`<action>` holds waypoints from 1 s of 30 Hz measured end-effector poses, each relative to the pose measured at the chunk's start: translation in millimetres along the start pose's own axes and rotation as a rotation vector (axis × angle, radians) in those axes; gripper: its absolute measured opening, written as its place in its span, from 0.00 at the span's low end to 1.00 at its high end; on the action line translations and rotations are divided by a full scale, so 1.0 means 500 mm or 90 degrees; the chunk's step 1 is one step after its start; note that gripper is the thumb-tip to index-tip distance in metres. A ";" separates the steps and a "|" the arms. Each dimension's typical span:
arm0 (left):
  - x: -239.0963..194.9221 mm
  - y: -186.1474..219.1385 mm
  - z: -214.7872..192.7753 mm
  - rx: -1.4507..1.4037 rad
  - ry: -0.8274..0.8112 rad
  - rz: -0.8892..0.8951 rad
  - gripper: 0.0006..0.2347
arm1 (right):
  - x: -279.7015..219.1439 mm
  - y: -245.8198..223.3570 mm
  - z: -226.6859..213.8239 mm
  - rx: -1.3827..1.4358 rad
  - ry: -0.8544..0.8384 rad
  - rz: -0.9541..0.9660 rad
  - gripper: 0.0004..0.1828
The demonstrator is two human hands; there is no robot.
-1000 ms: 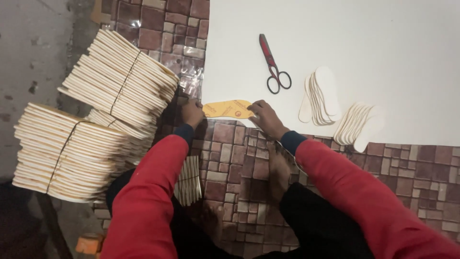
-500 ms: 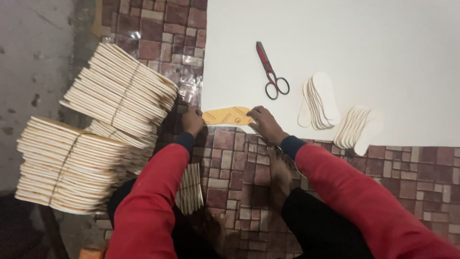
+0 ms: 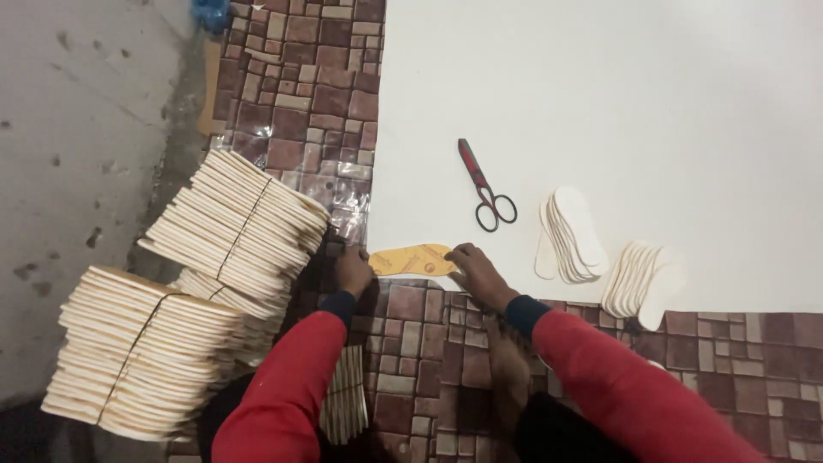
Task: The person uses scissors to cut a strip from a large white sheet of material. They then place several yellow shoe insoles onto the white sheet and arrange them in a vertical row.
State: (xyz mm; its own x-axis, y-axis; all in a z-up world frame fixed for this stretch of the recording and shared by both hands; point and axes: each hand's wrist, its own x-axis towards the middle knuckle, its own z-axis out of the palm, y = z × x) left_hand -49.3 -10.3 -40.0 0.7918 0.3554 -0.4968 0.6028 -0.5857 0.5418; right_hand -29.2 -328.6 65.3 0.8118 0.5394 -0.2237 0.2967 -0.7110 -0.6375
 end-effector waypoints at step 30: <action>-0.184 0.400 -0.085 0.365 -0.245 0.374 0.13 | -0.109 0.220 -0.269 -0.046 0.231 0.473 0.63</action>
State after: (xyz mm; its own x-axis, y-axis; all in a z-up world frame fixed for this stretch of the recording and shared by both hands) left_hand 2.9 -129.2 142.8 0.8065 -0.3236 -0.4948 -0.1111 -0.9049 0.4109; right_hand 27.0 -496.6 106.6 0.9173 -0.2523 -0.3079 -0.3590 -0.8586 -0.3659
